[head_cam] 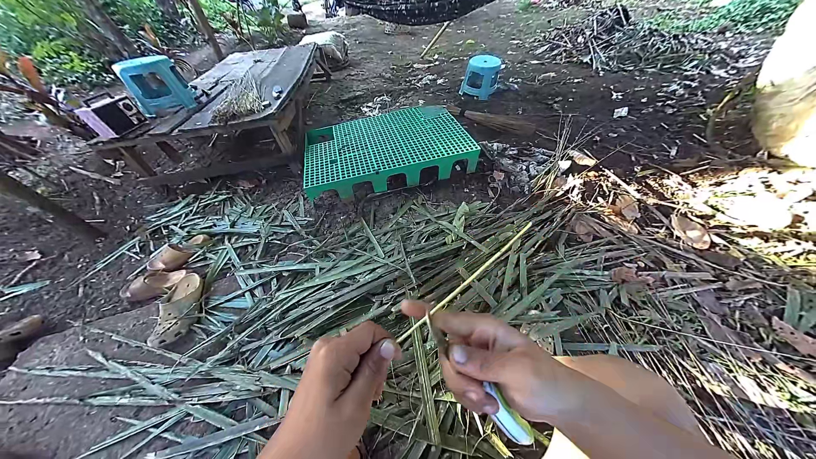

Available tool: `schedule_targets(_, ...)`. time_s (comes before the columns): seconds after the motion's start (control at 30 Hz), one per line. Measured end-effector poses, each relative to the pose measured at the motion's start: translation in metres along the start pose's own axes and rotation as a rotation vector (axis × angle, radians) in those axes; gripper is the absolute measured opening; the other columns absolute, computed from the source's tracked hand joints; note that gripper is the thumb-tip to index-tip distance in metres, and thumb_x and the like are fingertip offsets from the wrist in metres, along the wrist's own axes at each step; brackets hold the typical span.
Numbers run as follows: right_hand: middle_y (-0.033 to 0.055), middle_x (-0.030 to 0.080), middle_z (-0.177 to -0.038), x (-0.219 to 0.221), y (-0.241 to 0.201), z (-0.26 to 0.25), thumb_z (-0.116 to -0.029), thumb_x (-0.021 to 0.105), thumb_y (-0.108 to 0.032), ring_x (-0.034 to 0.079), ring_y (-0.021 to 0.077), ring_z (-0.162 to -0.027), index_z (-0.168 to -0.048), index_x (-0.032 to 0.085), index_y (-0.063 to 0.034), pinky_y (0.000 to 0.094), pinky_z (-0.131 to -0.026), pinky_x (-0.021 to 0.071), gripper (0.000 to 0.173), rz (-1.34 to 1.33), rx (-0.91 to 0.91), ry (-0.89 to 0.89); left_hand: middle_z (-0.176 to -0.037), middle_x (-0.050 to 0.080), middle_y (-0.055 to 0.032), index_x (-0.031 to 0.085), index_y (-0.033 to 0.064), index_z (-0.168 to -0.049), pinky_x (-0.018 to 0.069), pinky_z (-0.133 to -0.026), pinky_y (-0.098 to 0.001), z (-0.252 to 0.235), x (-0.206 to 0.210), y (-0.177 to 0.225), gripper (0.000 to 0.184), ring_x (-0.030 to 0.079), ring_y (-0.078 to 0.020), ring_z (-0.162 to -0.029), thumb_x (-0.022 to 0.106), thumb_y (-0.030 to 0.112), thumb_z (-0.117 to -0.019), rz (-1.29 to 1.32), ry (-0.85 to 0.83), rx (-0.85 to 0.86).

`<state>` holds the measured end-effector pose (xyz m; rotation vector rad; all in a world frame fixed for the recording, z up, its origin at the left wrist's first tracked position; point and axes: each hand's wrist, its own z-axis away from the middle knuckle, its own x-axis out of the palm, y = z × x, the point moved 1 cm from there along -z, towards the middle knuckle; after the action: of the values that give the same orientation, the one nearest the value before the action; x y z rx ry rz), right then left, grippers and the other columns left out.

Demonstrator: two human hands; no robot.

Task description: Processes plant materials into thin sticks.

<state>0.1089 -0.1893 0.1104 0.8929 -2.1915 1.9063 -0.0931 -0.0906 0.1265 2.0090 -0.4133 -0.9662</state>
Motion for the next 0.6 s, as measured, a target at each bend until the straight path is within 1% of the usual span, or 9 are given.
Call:
schedule_targets(0.1,-0.0159,0.053,-0.071,-0.001,0.008,-0.001,-0.1064,0.045,-0.013,0.047,-0.0067,-0.057,-0.149,0.047,-0.0044,0.0104,-0.052,0.0392,0.044,-0.045,-0.053,-0.012,-0.063,0.051,0.0127,0.065,0.0098,-0.090,0.0397,-0.052,-0.0054,0.000,0.004,0.004,0.031,0.047,0.0114,-0.056,0.047,0.027,-0.1086,0.089,-0.044,-0.031)
schedule_targets(0.17,-0.0168,0.054,-0.070,-0.005,0.003,0.000,-0.1062,0.046,-0.014,0.046,-0.0075,-0.056,-0.144,0.053,-0.0053,0.0102,-0.051,0.0387,0.040,-0.008,-0.086,0.027,-0.063,0.050,0.0137,0.065,0.0106,-0.090,0.0389,-0.052,-0.0053,0.001,0.003,0.006,0.030,0.046,0.0117,-0.056,0.047,0.026,-0.1085,0.126,-0.062,-0.054)
schedule_targets(0.23,-0.0169,0.057,-0.069,-0.014,-0.008,0.004,-0.1057,0.049,-0.018,0.049,-0.0075,-0.056,-0.139,0.060,-0.0086,0.0102,-0.051,0.0412,0.037,0.006,-0.145,0.117,-0.063,0.051,0.0148,0.065,0.0119,-0.090,0.0394,-0.052,-0.0055,0.002,0.001,0.005,0.028,0.047,0.0118,-0.055,0.047,0.024,-0.1080,0.153,-0.063,-0.077)
schedule_targets(0.3,-0.0137,0.060,-0.068,-0.030,-0.022,0.008,-0.1049,0.053,-0.023,0.052,-0.0058,-0.055,-0.135,0.065,-0.0135,0.0117,-0.053,0.0449,0.034,-0.010,-0.238,0.228,-0.063,0.051,0.0152,0.066,0.0129,-0.090,0.0402,-0.052,-0.0058,0.004,-0.001,0.003,0.028,0.047,0.0116,-0.055,0.047,0.024,-0.1079,0.164,-0.062,-0.093)
schedule_targets(0.33,-0.0118,0.060,-0.065,-0.038,-0.029,0.010,-0.1047,0.054,-0.025,0.053,-0.0043,-0.054,-0.135,0.066,-0.0159,0.0129,-0.053,0.0466,0.034,-0.018,-0.288,0.281,-0.063,0.051,0.0149,0.066,0.0129,-0.090,0.0402,-0.052,-0.0059,0.004,-0.002,0.003,0.028,0.047,0.0114,-0.055,0.047,0.023,-0.1077,0.161,-0.057,-0.099)
schedule_targets(0.43,-0.0101,0.056,-0.060,-0.049,-0.040,0.013,-0.1043,0.055,-0.028,0.054,-0.0006,-0.051,-0.142,0.060,-0.0220,0.0166,-0.056,0.0508,0.039,-0.056,-0.379,0.353,-0.062,0.051,0.0151,0.066,0.0129,-0.089,0.0394,-0.050,-0.0064,0.005,0.000,0.002,0.027,0.047,0.0110,-0.053,0.048,0.022,-0.1070,0.142,-0.033,-0.124)
schedule_targets(0.5,-0.0130,0.055,-0.061,-0.044,-0.035,0.012,-0.1042,0.055,-0.032,0.053,-0.0027,-0.053,-0.148,0.052,-0.0256,0.0148,-0.056,0.0492,0.044,-0.015,-0.334,0.288,-0.062,0.051,0.0157,0.066,0.0128,-0.088,0.0395,-0.050,-0.0063,0.005,0.001,0.001,0.027,0.047,0.0112,-0.053,0.048,0.021,-0.1066,0.123,-0.019,-0.132)
schedule_targets(0.53,-0.0150,0.056,-0.063,-0.038,-0.029,0.011,-0.1037,0.056,-0.033,0.053,-0.0046,-0.054,-0.151,0.048,-0.0254,0.0133,-0.055,0.0472,0.049,0.012,-0.280,0.223,-0.062,0.051,0.0159,0.066,0.0125,-0.089,0.0399,-0.051,-0.0063,0.004,0.001,0.001,0.027,0.047,0.0114,-0.054,0.048,0.021,-0.1067,0.118,-0.018,-0.130)
schedule_targets(0.6,-0.0176,0.055,-0.067,-0.023,-0.015,0.007,-0.1041,0.053,-0.029,0.050,-0.0073,-0.056,-0.158,0.037,-0.0163,0.0114,-0.054,0.0428,0.057,0.043,-0.155,0.064,-0.062,0.051,0.0161,0.065,0.0124,-0.089,0.0398,-0.051,-0.0059,0.003,0.002,0.002,0.027,0.047,0.0118,-0.055,0.048,0.022,-0.1071,0.123,-0.032,-0.125)
